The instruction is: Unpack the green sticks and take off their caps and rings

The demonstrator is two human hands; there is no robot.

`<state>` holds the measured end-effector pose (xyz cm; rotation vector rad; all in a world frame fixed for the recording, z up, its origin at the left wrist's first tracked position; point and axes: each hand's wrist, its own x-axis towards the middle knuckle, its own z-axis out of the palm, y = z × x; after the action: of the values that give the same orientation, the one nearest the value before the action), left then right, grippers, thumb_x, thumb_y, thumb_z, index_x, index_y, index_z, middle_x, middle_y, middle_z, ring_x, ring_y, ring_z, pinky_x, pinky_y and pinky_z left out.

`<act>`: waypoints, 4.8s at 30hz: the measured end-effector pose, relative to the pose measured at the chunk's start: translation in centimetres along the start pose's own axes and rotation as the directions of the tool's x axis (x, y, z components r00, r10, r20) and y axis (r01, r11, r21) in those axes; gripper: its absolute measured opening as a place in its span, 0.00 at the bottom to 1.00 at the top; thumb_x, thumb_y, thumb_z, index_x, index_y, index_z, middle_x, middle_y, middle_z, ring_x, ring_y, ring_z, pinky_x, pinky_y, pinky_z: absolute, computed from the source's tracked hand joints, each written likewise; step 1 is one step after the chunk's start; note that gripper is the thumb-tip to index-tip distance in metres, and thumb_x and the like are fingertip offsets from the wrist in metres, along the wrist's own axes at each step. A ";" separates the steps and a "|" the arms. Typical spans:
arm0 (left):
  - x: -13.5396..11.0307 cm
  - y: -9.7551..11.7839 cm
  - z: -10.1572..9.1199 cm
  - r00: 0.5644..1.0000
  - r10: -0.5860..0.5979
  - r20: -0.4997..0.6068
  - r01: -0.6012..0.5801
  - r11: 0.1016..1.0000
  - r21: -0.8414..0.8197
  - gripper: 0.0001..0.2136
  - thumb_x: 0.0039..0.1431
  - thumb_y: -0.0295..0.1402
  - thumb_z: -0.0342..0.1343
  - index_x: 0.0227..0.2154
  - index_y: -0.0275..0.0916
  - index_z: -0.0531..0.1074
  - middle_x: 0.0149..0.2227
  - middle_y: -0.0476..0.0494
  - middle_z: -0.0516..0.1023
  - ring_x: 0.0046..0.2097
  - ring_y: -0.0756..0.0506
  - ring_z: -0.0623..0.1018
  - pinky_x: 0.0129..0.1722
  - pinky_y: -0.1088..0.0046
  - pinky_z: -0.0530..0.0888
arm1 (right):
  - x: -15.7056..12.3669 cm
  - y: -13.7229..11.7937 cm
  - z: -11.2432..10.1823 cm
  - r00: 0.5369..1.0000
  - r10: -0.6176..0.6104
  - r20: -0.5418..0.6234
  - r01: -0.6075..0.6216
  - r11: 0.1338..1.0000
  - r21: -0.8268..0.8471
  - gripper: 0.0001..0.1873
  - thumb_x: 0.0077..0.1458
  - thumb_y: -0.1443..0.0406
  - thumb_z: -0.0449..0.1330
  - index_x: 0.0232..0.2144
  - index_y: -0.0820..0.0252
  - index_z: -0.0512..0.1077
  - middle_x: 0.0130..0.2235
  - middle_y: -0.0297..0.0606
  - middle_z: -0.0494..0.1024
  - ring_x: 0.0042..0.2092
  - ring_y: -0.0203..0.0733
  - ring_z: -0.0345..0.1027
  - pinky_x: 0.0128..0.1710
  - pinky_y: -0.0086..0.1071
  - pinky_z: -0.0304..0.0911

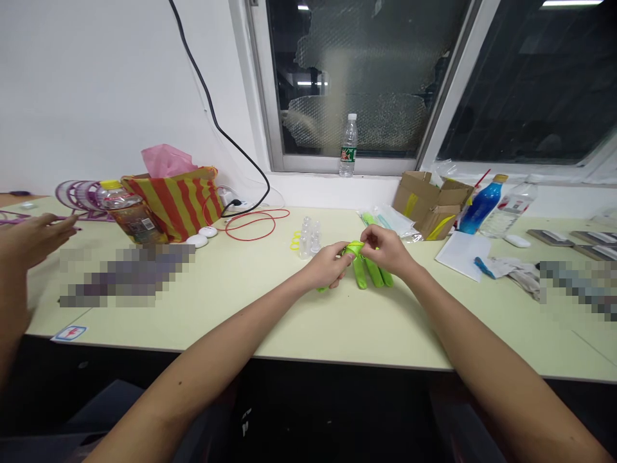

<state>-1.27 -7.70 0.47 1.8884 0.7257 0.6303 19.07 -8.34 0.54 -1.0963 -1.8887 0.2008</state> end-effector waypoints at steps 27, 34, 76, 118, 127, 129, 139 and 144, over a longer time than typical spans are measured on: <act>-0.4 -0.1 -0.5 0.998 0.028 0.052 -0.024 0.997 -0.074 0.16 0.63 0.46 0.50 0.43 0.39 0.70 0.20 0.54 0.65 0.15 0.54 0.64 0.14 0.77 0.62 | -0.1 0.3 -0.4 0.887 0.181 0.425 -0.375 0.818 0.435 0.20 0.51 0.54 0.65 0.43 0.59 0.80 0.36 0.40 0.81 0.32 0.41 0.74 0.36 0.37 0.72; -0.4 0.0 -0.7 0.996 0.014 0.086 -0.006 0.996 -0.092 0.16 0.63 0.47 0.50 0.42 0.38 0.69 0.19 0.54 0.66 0.14 0.54 0.64 0.14 0.77 0.62 | -0.3 0.8 -0.2 0.895 0.161 0.416 -0.373 0.782 0.500 0.21 0.52 0.51 0.64 0.42 0.59 0.81 0.34 0.40 0.82 0.33 0.43 0.76 0.37 0.38 0.73; 0.2 -1.0 -0.4 0.896 0.251 -0.365 -0.230 0.968 0.103 0.16 0.61 0.42 0.53 0.47 0.38 0.73 0.45 0.40 0.74 0.38 0.48 0.77 0.29 0.77 0.78 | -0.6 -2.2 2.5 0.900 0.378 0.218 -0.415 0.587 0.695 0.17 0.48 0.59 0.67 0.41 0.55 0.76 0.41 0.38 0.77 0.41 0.44 0.73 0.42 0.40 0.72; -3.3 -9.5 -10.4 0.864 0.111 -0.492 0.288 0.692 0.662 0.07 0.56 0.33 0.54 0.33 0.44 0.78 0.38 0.45 0.75 0.42 0.44 0.74 0.40 0.68 0.69 | -0.6 -1.6 1.9 0.817 0.334 0.470 -0.538 0.148 0.830 0.16 0.53 0.62 0.54 0.45 0.61 0.69 0.32 0.40 0.72 0.26 0.37 0.61 0.17 0.27 0.55; -3.0 -9.7 -10.4 0.881 0.105 -0.461 0.284 0.662 0.694 0.09 0.56 0.33 0.52 0.33 0.44 0.79 0.39 0.44 0.76 0.43 0.43 0.74 0.41 0.67 0.70 | -0.6 -1.8 2.1 0.809 0.366 0.460 -0.533 0.125 0.837 0.15 0.53 0.62 0.55 0.43 0.61 0.69 0.32 0.41 0.72 0.26 0.37 0.62 0.18 0.27 0.56; -2.9 -9.8 -10.3 0.883 0.108 -0.457 0.285 0.651 0.704 0.10 0.56 0.33 0.52 0.33 0.44 0.79 0.38 0.44 0.77 0.44 0.42 0.74 0.42 0.66 0.70 | -0.6 -1.7 2.1 0.807 0.373 0.457 -0.531 0.122 0.838 0.14 0.54 0.62 0.55 0.42 0.61 0.69 0.32 0.41 0.72 0.27 0.37 0.62 0.18 0.27 0.57; -2.8 -9.6 -10.2 0.889 0.098 -0.447 0.284 0.648 0.707 0.11 0.56 0.32 0.51 0.34 0.43 0.79 0.40 0.43 0.77 0.45 0.41 0.74 0.43 0.66 0.71 | -0.3 -1.5 1.8 0.820 0.396 0.413 -0.490 0.115 0.864 0.12 0.52 0.62 0.56 0.40 0.61 0.70 0.32 0.41 0.72 0.27 0.37 0.62 0.18 0.28 0.57; -2.8 -9.6 -10.2 0.888 0.096 -0.450 0.281 0.660 0.697 0.11 0.56 0.32 0.51 0.34 0.44 0.79 0.40 0.43 0.78 0.45 0.41 0.75 0.44 0.65 0.71 | -0.1 -1.6 1.5 0.820 0.416 0.394 -0.482 0.131 0.866 0.11 0.52 0.63 0.56 0.38 0.60 0.69 0.32 0.40 0.72 0.27 0.38 0.62 0.18 0.28 0.58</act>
<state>-12.27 -0.22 -4.70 2.4537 1.5851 0.7884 16.96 -8.94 0.54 -0.6896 -0.9623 1.5576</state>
